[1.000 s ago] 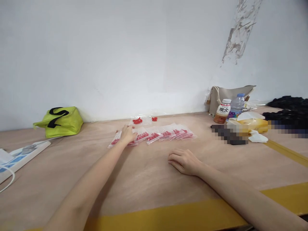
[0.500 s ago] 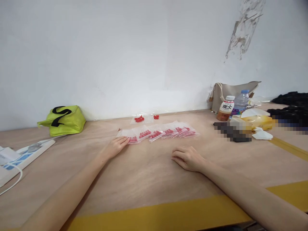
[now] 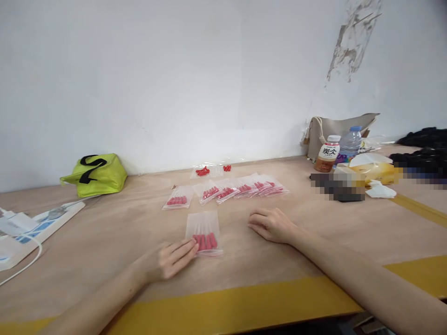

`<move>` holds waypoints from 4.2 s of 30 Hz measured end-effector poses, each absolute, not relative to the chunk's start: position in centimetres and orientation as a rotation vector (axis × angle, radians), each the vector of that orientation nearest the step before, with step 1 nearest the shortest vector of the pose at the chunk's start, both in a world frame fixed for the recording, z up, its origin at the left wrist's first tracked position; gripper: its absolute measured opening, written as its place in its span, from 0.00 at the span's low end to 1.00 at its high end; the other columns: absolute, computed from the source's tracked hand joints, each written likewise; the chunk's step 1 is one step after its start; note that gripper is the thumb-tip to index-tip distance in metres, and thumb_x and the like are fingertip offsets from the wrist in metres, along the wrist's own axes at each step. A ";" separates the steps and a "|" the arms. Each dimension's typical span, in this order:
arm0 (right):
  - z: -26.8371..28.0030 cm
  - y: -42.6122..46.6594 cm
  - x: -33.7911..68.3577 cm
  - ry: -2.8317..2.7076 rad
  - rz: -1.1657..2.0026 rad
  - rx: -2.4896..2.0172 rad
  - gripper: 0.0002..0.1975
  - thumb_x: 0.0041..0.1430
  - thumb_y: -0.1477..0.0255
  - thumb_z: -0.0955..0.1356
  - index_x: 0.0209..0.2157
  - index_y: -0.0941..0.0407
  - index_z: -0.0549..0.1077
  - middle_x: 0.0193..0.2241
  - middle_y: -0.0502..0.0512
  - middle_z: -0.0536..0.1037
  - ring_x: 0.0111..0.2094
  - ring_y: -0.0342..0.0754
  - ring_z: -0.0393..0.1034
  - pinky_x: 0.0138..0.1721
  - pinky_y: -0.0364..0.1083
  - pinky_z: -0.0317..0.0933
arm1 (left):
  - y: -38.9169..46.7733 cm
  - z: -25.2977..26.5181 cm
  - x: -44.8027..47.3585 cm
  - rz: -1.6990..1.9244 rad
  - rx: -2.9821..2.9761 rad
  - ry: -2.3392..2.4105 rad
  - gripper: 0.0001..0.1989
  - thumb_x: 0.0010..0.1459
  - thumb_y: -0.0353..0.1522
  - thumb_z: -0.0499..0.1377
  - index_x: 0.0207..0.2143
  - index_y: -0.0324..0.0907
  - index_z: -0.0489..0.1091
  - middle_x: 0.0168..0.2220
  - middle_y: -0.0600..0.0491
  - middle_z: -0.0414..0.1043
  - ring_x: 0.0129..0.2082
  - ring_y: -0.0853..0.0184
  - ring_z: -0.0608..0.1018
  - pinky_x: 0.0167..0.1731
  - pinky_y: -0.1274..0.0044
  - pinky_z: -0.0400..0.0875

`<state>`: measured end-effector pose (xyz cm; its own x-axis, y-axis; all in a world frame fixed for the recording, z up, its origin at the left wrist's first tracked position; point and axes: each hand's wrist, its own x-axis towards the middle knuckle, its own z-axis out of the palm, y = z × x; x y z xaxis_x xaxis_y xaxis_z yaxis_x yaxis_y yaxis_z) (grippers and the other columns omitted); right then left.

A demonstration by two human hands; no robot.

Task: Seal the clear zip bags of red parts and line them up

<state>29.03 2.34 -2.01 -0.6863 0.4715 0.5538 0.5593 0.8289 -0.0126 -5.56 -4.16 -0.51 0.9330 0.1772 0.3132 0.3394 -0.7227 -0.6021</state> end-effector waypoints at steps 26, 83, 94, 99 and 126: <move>-2.3 2.7 28.3 -2.458 -0.763 -0.441 0.09 0.58 0.76 0.58 0.31 0.57 0.68 0.22 0.49 0.71 0.22 0.38 0.58 0.25 0.43 0.44 | 1.4 -1.9 1.3 -0.719 -2.393 -0.325 0.06 0.55 0.24 0.52 0.35 0.36 0.67 0.37 0.48 0.72 0.32 0.70 0.75 0.31 0.79 0.72; -2.2 2.4 26.7 -2.322 -0.609 -0.518 0.09 0.57 0.75 0.59 0.28 0.58 0.68 0.22 0.49 0.70 0.24 0.39 0.60 0.25 0.41 0.46 | 1.9 -0.5 3.3 -0.683 -2.135 -0.394 0.05 0.57 0.25 0.51 0.31 0.35 0.66 0.29 0.49 0.70 0.32 0.67 0.72 0.38 0.70 0.69; -2.5 2.3 26.6 -2.329 -0.518 -0.521 0.09 0.57 0.75 0.59 0.29 0.58 0.68 0.23 0.50 0.70 0.25 0.39 0.61 0.27 0.40 0.51 | 1.7 -0.2 3.3 -0.754 -2.244 -0.221 0.08 0.55 0.22 0.52 0.38 0.34 0.65 0.30 0.50 0.71 0.33 0.67 0.72 0.36 0.71 0.67; -2.5 2.3 26.7 -2.334 -0.490 -0.517 0.09 0.57 0.75 0.58 0.29 0.57 0.68 0.22 0.50 0.70 0.24 0.39 0.61 0.26 0.40 0.51 | 1.4 0.0 2.7 -0.725 -2.244 -0.256 0.09 0.56 0.21 0.49 0.39 0.34 0.65 0.31 0.49 0.70 0.32 0.68 0.71 0.36 0.72 0.66; -2.3 2.7 27.4 -2.405 -0.138 -0.512 0.07 0.57 0.72 0.60 0.34 0.56 0.69 0.27 0.53 0.72 0.31 0.42 0.64 0.32 0.42 0.56 | 2.3 3.4 -0.5 -1.998 -2.819 -2.679 0.19 0.38 0.27 0.66 0.37 0.36 0.71 0.26 0.52 0.72 0.23 0.72 0.73 0.26 0.81 0.68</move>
